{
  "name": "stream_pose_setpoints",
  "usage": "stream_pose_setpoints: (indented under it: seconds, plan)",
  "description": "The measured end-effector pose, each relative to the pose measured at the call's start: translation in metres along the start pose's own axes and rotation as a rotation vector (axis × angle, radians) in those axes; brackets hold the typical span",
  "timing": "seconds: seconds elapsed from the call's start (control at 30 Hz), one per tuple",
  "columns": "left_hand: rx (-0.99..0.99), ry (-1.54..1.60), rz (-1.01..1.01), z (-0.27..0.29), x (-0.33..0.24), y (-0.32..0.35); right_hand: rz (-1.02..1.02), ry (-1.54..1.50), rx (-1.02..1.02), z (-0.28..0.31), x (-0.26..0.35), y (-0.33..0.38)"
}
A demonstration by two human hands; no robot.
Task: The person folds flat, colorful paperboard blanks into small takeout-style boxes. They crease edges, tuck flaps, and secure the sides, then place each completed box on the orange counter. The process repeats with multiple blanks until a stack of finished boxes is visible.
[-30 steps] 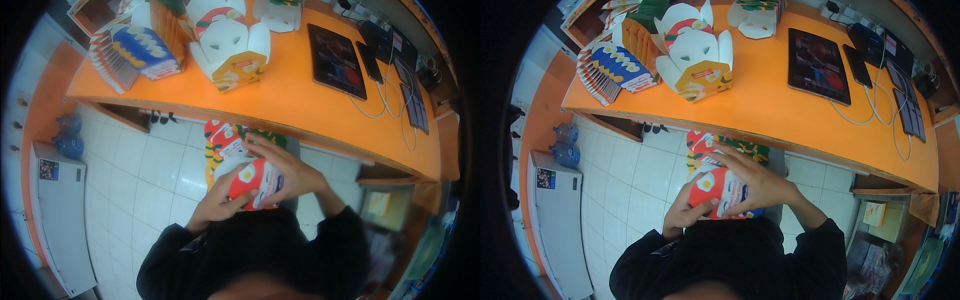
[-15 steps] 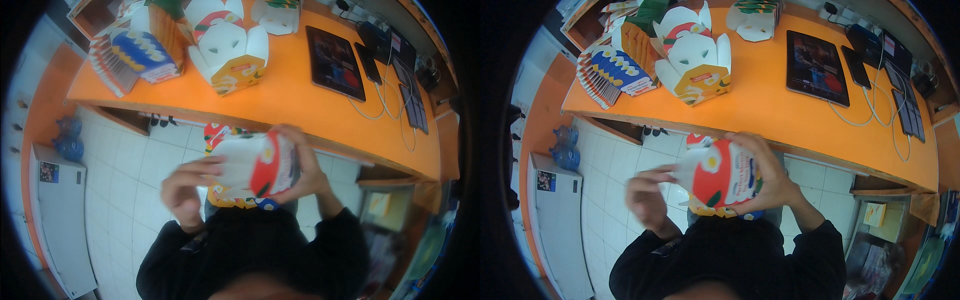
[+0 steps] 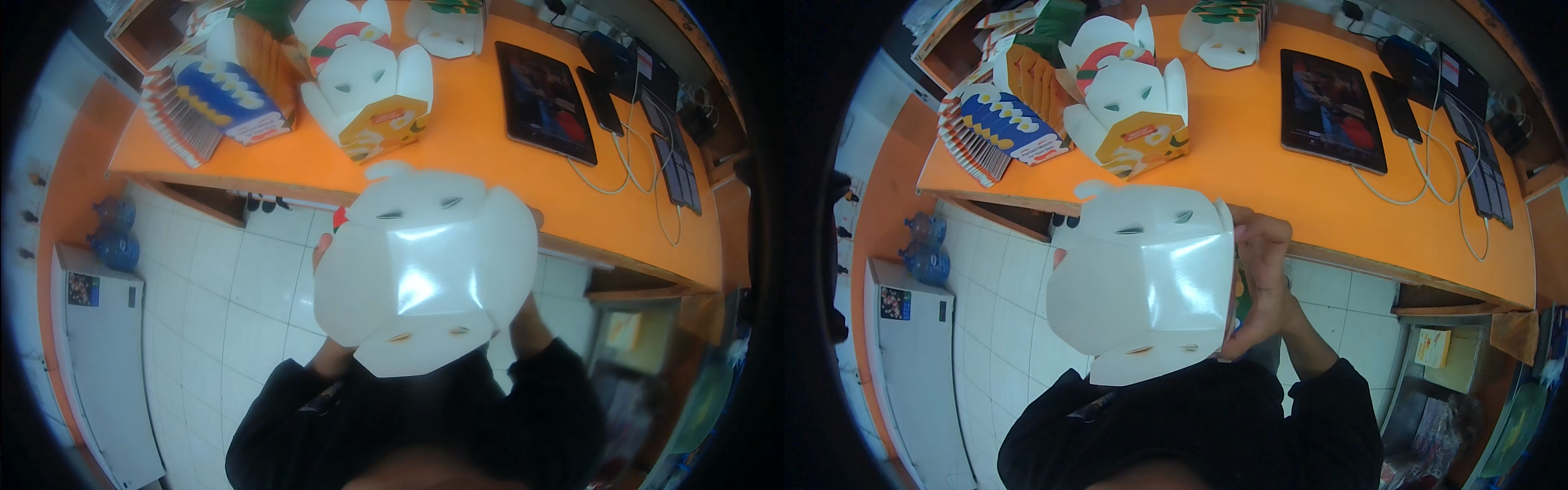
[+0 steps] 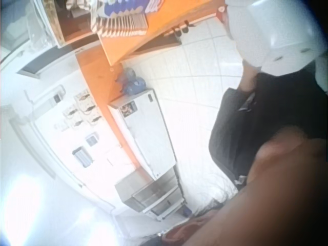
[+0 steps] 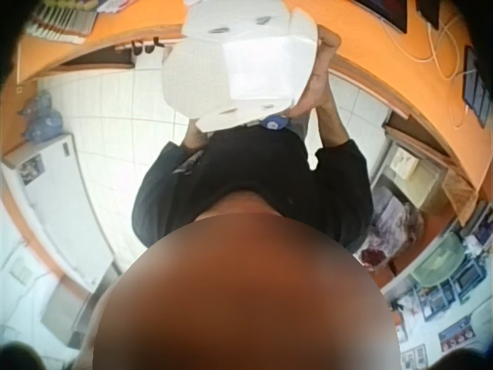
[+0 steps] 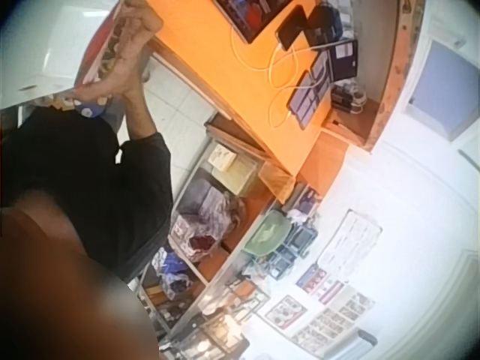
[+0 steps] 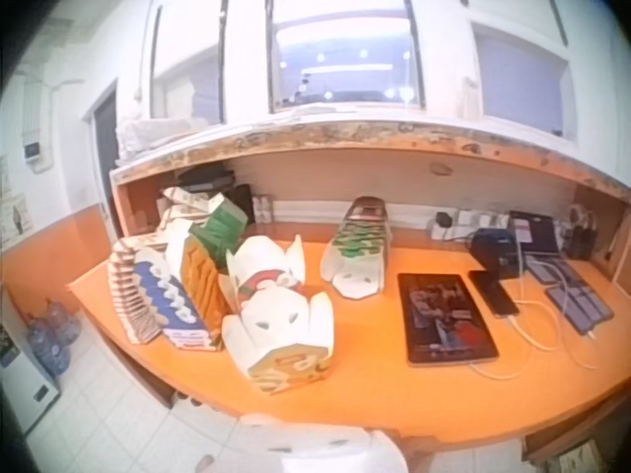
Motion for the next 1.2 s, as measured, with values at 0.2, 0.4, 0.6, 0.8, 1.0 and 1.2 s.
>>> stream_pose_setpoints:
  seconds: [0.2,0.4,0.6,0.8,1.0,1.2]
  plan:
    - [0.002,-0.293,-0.29,0.004,-0.034,-0.011,0.056,0.234,0.167,-0.001,-0.003,-0.008]
    - [0.251,-0.341,-0.388,-0.013,-0.041,-0.017,-0.091,0.44,0.151,0.004,0.005,-0.003]
    - [0.523,-0.37,-0.386,-0.023,-0.032,-0.016,-0.262,0.201,-0.045,0.028,-0.015,0.002]
    - [0.3,-0.544,-0.236,-0.009,-0.016,-0.039,-0.407,0.388,-0.144,0.052,-0.016,-0.005]
    - [0.057,-0.558,-0.289,0.002,-0.021,-0.059,-0.447,0.6,-0.035,0.042,-0.023,-0.024]
    - [-0.088,-0.407,-0.145,0.017,-0.008,-0.064,-0.468,0.725,0.034,0.031,-0.041,-0.043]
Point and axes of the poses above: each hand's wrist, its own y-axis away from the middle knuckle, its own z-axis out of the back of the hand, x = y × z, the point moved 8 cm from there along -y, towards the middle knuckle, and after that the axes turned 4 degrees about z, right-handed, at the moved point
